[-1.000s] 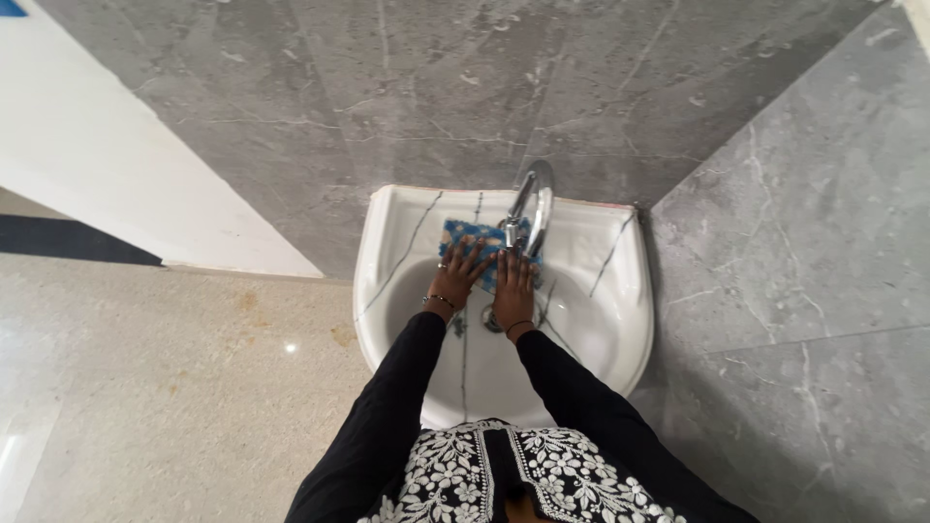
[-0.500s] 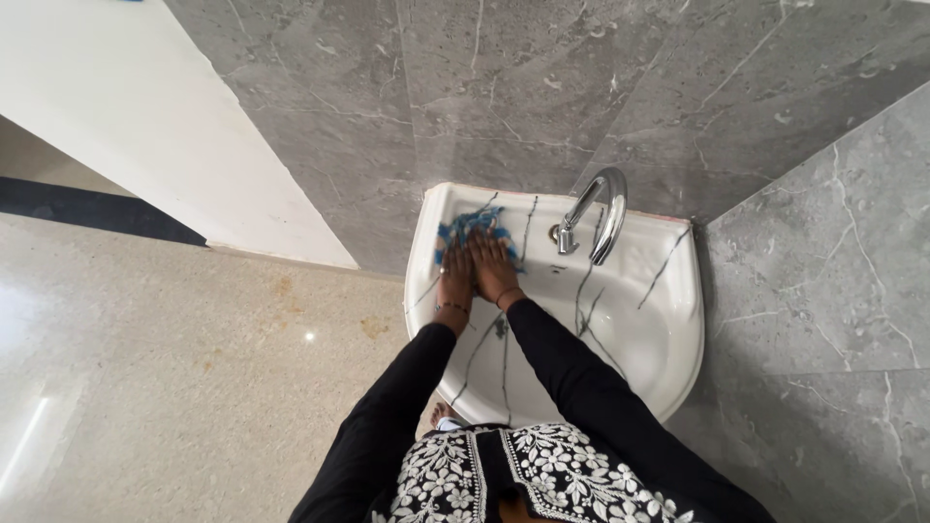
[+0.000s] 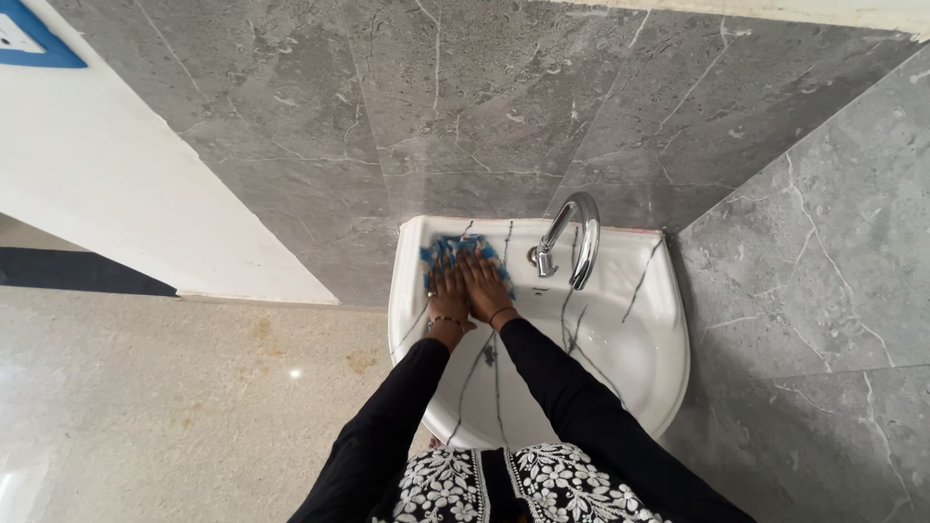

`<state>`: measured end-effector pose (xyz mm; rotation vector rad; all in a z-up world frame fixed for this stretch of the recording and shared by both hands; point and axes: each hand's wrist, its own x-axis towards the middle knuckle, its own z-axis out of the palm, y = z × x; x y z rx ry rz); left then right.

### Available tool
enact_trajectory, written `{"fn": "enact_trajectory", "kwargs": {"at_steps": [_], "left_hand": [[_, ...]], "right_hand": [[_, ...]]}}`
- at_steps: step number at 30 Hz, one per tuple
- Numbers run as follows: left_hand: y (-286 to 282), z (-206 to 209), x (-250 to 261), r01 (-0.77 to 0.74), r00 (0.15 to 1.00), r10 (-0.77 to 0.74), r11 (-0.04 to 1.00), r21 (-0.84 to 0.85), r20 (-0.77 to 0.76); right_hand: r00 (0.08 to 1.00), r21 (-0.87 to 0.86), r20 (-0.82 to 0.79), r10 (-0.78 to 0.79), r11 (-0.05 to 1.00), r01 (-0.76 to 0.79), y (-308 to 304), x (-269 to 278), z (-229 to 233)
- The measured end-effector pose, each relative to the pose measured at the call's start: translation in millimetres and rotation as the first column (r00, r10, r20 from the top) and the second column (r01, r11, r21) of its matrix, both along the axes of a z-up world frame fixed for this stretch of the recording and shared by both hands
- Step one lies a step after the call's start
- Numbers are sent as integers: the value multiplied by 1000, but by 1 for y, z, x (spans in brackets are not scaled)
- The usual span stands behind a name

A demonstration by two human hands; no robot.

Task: The person wipes a white bathroom sink with a blue patterned cloth. They scrub the basin, faucet, and surrounding surfaces repeatedly, rinsing the cloth under running water and wringing it out multiple times throughout the process.

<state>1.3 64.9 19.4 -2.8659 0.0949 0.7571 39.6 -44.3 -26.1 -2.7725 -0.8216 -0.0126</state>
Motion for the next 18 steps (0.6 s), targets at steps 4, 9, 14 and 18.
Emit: {"fn": "enact_trajectory", "kwargs": {"at_steps": [4, 9, 14, 18], "left_hand": [[-8, 16, 18, 6, 1000, -8, 997, -76, -22], [-19, 8, 28, 124, 990, -112, 982, -145, 90], [-33, -10, 16, 296, 934, -245, 938, -179, 258], [-29, -19, -2, 372, 898, -314, 916, -149, 308]], "right_hand": [[993, -50, -96, -74, 996, 70, -13, 17, 14], [975, -137, -14, -220, 967, 216, -40, 10, 11], [941, -260, 195, -275, 911, 320, -61, -16, -7], [939, -143, 121, -322, 930, 338, -62, -36, -10]]}}
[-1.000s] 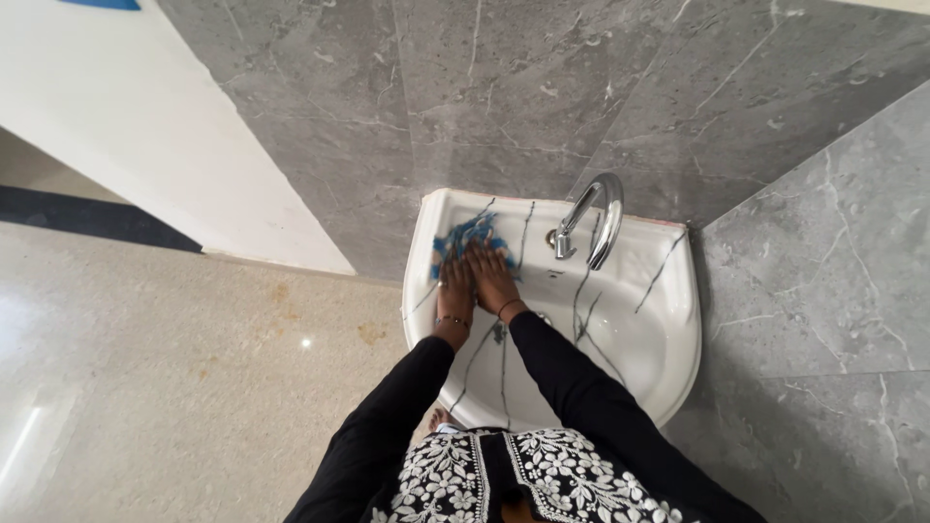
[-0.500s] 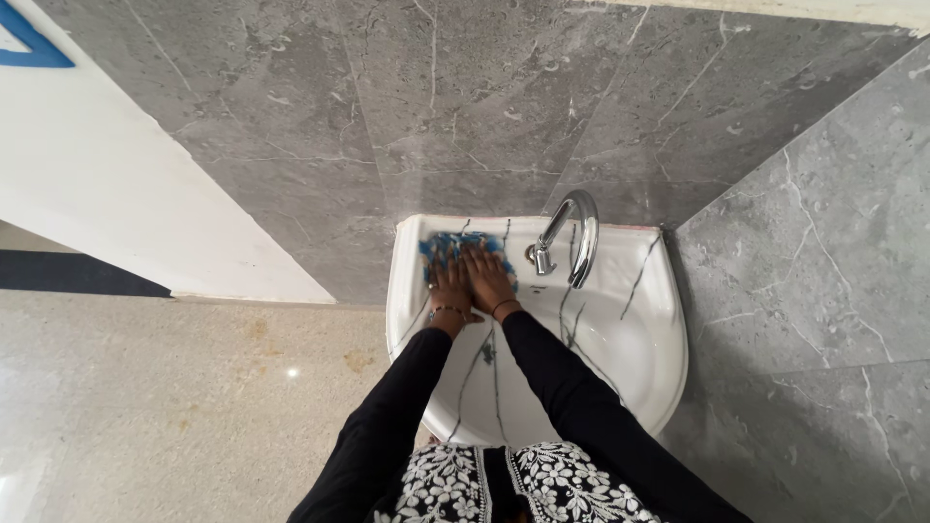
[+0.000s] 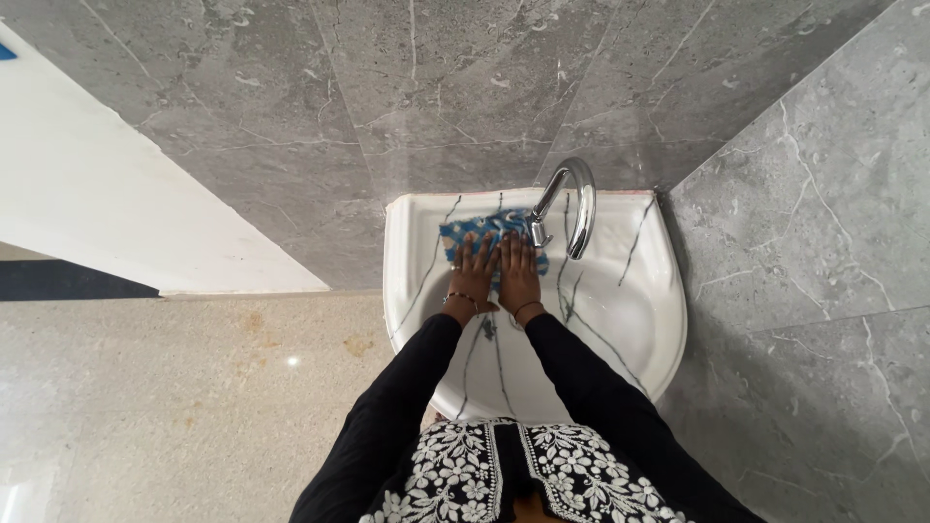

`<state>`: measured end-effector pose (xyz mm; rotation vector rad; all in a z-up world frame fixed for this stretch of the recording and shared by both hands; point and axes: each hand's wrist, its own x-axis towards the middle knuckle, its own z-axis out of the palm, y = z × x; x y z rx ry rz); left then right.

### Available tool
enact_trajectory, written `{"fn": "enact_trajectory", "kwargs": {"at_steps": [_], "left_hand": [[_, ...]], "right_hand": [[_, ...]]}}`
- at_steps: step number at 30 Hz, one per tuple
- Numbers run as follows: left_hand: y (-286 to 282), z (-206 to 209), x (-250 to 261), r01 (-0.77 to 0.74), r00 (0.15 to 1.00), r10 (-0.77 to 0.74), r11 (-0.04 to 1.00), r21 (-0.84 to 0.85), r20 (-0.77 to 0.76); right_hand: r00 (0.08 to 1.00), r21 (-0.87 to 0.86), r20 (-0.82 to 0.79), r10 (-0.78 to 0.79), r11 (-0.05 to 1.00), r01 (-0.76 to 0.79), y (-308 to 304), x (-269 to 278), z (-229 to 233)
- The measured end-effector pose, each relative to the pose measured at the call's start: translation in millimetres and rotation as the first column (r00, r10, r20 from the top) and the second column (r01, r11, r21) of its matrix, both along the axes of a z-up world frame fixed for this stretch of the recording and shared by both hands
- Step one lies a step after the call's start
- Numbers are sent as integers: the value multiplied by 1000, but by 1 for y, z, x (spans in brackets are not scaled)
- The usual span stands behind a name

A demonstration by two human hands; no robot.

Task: The person wipes a white bathroom sink with a blue patterned cloth. They scrub the basin, faucet, and surrounding surfaces repeatedly, rinsing the cloth under running water and wringing it out multiple times throughout the process.

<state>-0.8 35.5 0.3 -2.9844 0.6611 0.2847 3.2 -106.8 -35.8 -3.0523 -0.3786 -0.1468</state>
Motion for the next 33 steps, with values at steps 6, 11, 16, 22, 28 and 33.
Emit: {"fn": "enact_trajectory", "kwargs": {"at_steps": [6, 11, 16, 22, 28, 33], "left_hand": [[15, -35, -17, -123, 992, 118, 980, 154, 38], [38, -62, -16, -267, 957, 244, 952, 151, 154], [49, -28, 7, -236, 971, 237, 950, 207, 18], [33, 37, 22, -269, 939, 287, 956, 112, -190], [23, 48, 23, -186, 968, 189, 982, 35, -164], [27, 35, 9, -56, 997, 53, 996, -65, -51]], "right_hand": [[998, 81, -34, 44, 996, -41, 35, -20, 4], [984, 88, 53, 168, 981, -172, 71, -13, 11], [970, 114, -88, 228, 969, -217, 68, 18, 21], [972, 172, -105, 211, 966, -192, 41, 42, 37], [985, 161, -155, 76, 986, -51, 15, 32, 39], [999, 113, -33, 42, 993, -38, 3, 8, 29]]}}
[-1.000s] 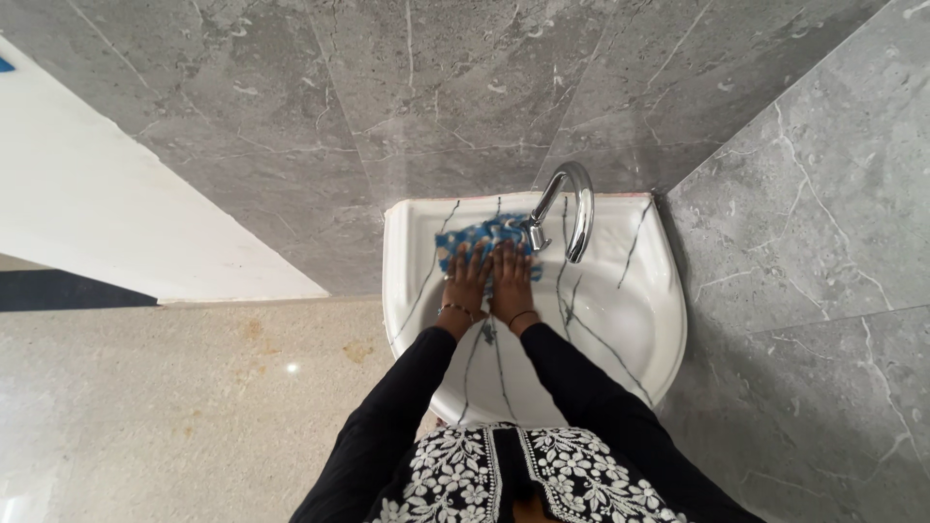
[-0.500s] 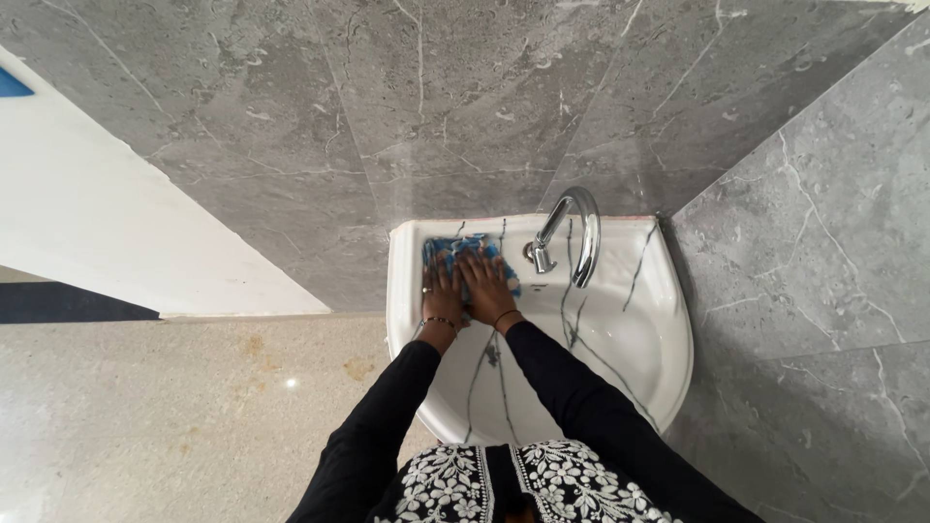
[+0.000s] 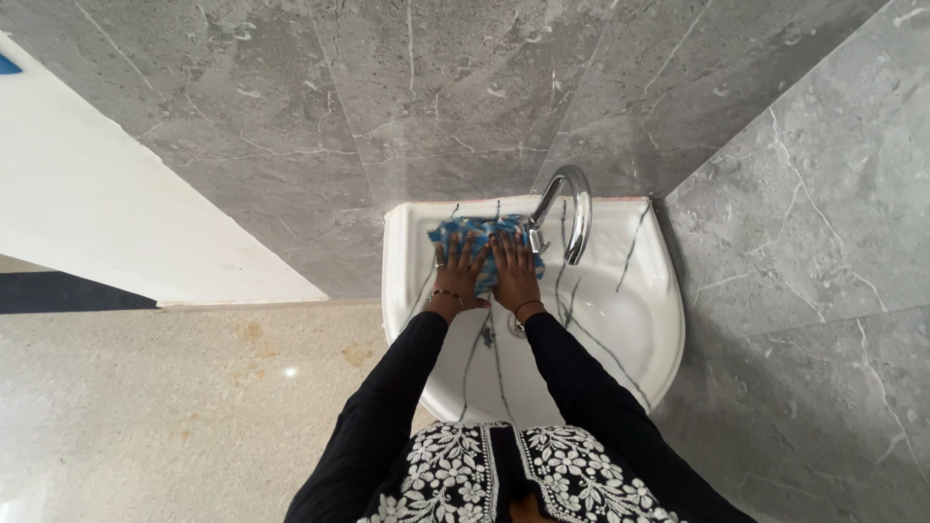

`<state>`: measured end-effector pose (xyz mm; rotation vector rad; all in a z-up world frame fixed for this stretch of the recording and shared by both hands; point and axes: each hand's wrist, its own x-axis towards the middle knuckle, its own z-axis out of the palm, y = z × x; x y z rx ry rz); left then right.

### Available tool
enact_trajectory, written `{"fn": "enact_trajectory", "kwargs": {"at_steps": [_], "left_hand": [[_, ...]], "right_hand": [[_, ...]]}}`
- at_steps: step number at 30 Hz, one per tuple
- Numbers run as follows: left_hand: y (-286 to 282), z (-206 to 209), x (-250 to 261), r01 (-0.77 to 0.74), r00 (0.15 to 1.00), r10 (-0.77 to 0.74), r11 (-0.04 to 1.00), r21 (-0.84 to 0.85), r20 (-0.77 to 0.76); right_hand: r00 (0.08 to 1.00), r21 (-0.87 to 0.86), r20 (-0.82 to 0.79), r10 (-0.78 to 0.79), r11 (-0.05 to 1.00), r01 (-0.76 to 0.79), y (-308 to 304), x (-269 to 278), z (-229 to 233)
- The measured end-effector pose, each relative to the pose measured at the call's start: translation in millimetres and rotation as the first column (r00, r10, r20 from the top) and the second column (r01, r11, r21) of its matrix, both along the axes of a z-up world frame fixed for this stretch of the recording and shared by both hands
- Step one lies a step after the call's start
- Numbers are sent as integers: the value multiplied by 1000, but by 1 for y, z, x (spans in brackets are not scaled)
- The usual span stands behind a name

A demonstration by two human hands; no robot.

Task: The person wipes a white bathroom sink with a blue patterned cloth. They scrub the basin, faucet, and surrounding surfaces repeatedly, rinsing the cloth under running water and wringing it out multiple times throughout the process.

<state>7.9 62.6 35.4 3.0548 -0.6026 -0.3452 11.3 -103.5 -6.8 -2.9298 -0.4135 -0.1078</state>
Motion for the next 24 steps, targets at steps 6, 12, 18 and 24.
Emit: {"fn": "enact_trajectory", "kwargs": {"at_steps": [6, 12, 18, 24], "left_hand": [[2, -13, -30, -29, 1000, 28, 984, 173, 11], [16, -51, -43, -193, 980, 199, 945, 265, 3], [10, -72, -2, -316, 939, 267, 920, 234, 217], [-2, -15, 28, -287, 928, 318, 942, 172, -195]], "right_hand": [[996, 10, -81, 26, 1000, -26, 6, -30, -5], [991, 38, -83, 109, 994, -106, 45, -41, -25], [961, -18, 167, 221, 975, -221, 73, -9, -29], [975, 147, -139, 175, 977, -155, 42, 22, 28]]}}
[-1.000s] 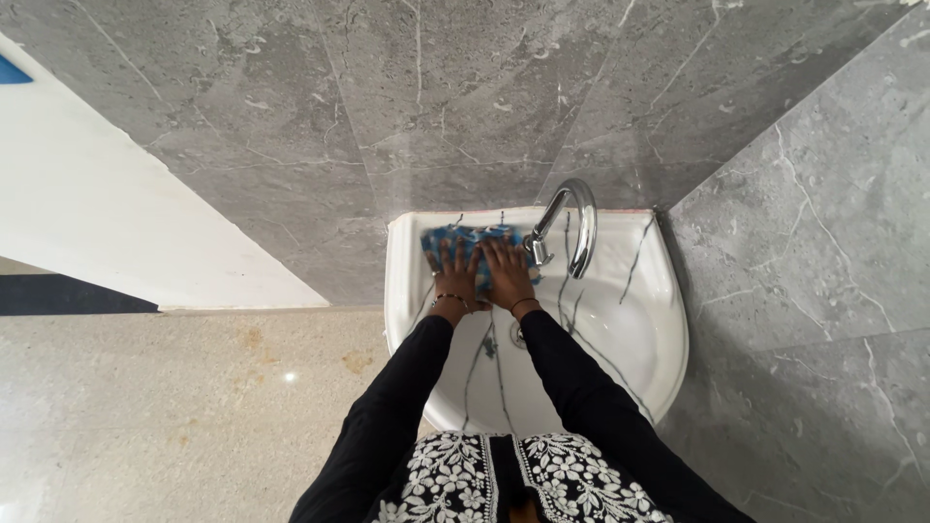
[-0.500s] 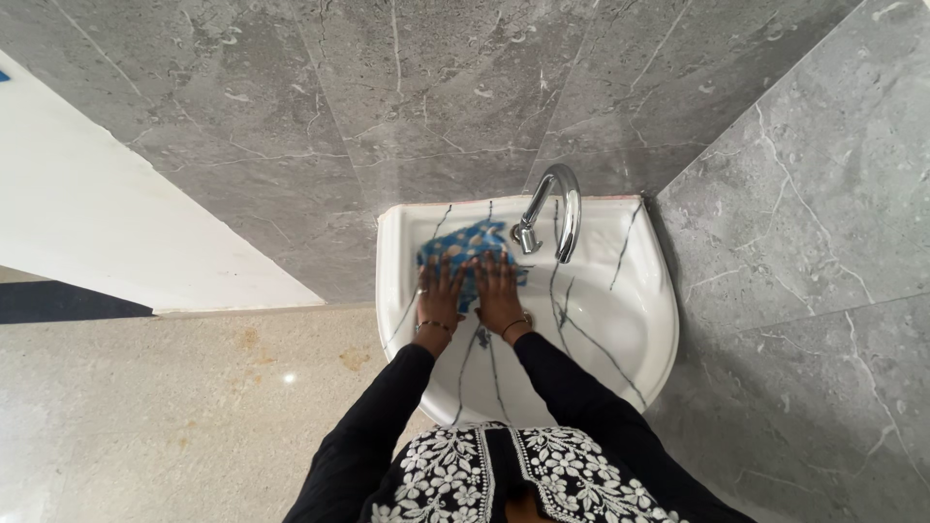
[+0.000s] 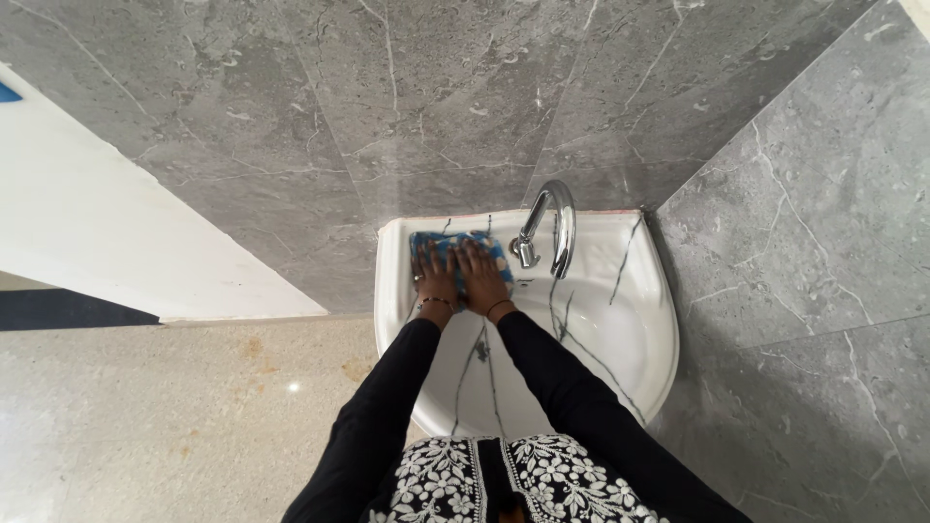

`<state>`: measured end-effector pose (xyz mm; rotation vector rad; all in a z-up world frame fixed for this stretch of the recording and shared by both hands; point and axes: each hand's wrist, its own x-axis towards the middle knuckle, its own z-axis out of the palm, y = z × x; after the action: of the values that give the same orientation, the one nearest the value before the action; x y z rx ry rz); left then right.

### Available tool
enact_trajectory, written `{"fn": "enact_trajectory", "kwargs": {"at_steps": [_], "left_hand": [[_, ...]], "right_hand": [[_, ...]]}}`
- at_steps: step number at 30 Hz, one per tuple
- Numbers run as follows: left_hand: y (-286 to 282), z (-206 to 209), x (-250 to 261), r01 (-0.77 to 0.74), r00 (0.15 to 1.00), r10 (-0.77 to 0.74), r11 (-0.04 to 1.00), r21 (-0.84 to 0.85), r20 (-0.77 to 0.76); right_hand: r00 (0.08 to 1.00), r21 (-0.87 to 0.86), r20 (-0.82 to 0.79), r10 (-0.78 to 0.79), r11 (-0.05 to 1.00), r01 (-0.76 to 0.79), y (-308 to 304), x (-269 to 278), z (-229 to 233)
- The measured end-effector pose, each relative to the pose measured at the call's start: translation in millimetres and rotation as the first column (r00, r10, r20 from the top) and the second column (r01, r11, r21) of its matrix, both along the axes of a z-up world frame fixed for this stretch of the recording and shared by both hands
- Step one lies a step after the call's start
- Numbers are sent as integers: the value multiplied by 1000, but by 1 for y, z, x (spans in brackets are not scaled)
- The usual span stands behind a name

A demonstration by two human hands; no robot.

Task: The person wipes a white bathroom sink with a blue patterned cloth. They scrub the basin, faucet, and surrounding surfaces repeatedly, rinsing the cloth under running water and wringing it out multiple times throughout the process.

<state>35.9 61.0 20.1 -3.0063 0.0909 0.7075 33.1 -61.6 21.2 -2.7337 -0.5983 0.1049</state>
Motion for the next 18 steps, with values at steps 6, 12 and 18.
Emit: {"fn": "enact_trajectory", "kwargs": {"at_steps": [6, 12, 18], "left_hand": [[-20, -9, -2, 168, 972, -167, 986, 7, 164], [-44, -41, -28, 285, 886, -293, 956, 74, 360], [-82, -17, -55, 288, 933, -304, 951, 107, 191]], "right_hand": [[991, -38, 103, -90, 995, 95, -37, -12, 3], [973, -50, 216, -78, 995, 91, -85, -42, -28], [982, -1, 182, -39, 999, 40, -128, -53, -28]]}}
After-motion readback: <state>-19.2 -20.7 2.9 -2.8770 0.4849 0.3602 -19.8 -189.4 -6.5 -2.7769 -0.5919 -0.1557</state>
